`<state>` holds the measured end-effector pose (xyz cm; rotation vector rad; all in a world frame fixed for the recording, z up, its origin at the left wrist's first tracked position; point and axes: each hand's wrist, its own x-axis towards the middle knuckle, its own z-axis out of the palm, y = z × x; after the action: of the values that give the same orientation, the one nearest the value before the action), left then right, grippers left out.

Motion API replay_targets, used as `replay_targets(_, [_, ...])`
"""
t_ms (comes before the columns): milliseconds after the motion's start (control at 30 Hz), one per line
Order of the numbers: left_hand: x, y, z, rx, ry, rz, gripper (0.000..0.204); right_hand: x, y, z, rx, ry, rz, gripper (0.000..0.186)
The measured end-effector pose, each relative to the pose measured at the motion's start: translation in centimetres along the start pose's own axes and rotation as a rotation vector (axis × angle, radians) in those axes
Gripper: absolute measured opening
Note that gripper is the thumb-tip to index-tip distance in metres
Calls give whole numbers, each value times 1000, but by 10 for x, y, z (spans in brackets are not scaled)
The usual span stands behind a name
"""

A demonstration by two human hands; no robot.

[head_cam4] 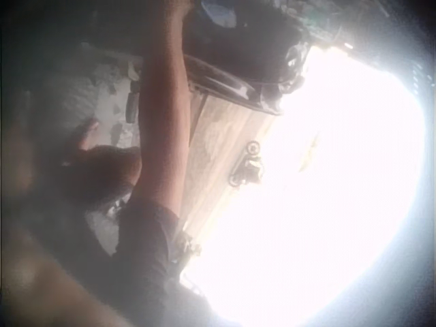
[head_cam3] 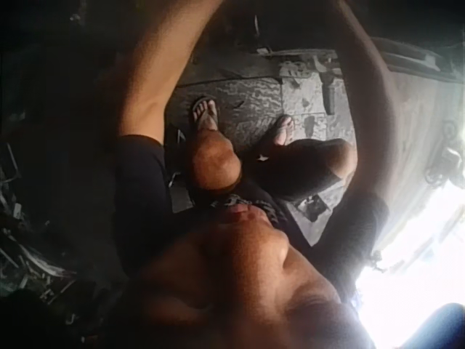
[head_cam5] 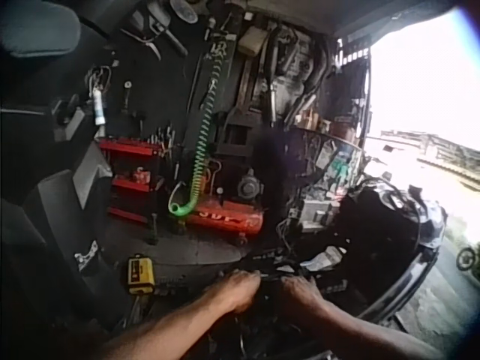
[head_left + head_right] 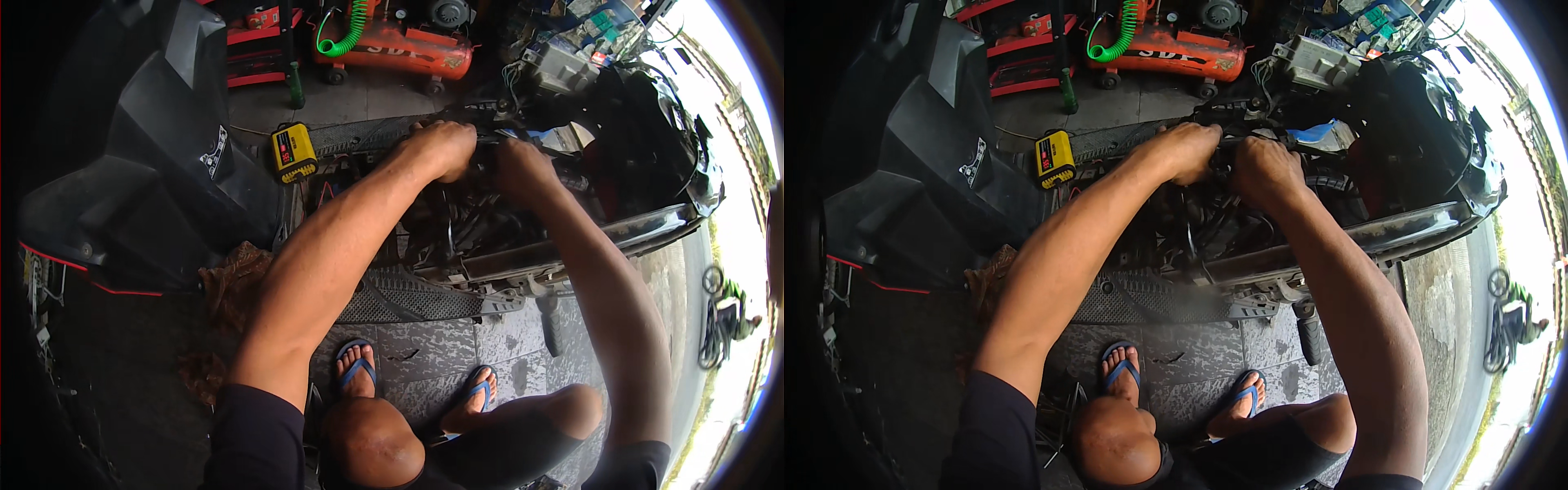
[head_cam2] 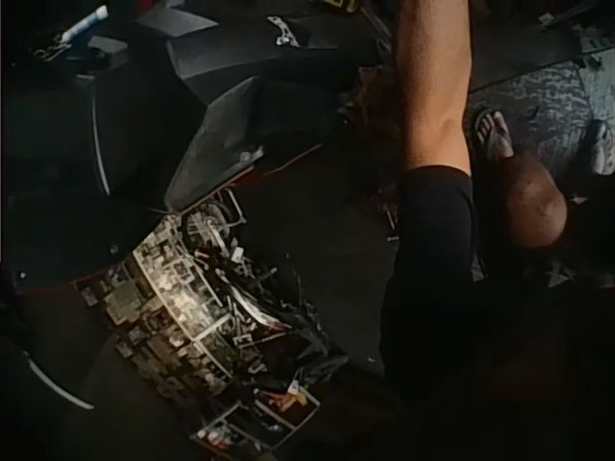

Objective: The person removes a component from the engine area of a motorcycle by hand, wipes it with a cloth, and then works on connecting wires and bolts to reinstall the component.

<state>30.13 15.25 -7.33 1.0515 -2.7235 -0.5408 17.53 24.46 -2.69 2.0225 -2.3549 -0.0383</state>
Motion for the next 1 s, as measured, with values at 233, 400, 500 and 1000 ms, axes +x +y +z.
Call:
replay_targets(233, [4, -1, -3, 41, 34, 90, 23, 7, 11, 0, 34, -126, -3, 23])
replay_targets(400, [10, -7, -12, 83, -103, 137, 37, 4, 3, -9, -23, -139, -31, 23])
replay_targets(500, [12, -6, -12, 102, -93, 172, 36, 6, 8, -7, -36, -142, -70, 22])
replay_targets(1000, [22, -11, -1, 105, -67, 193, 44, 9, 16, 4, 35, -57, -144, 27])
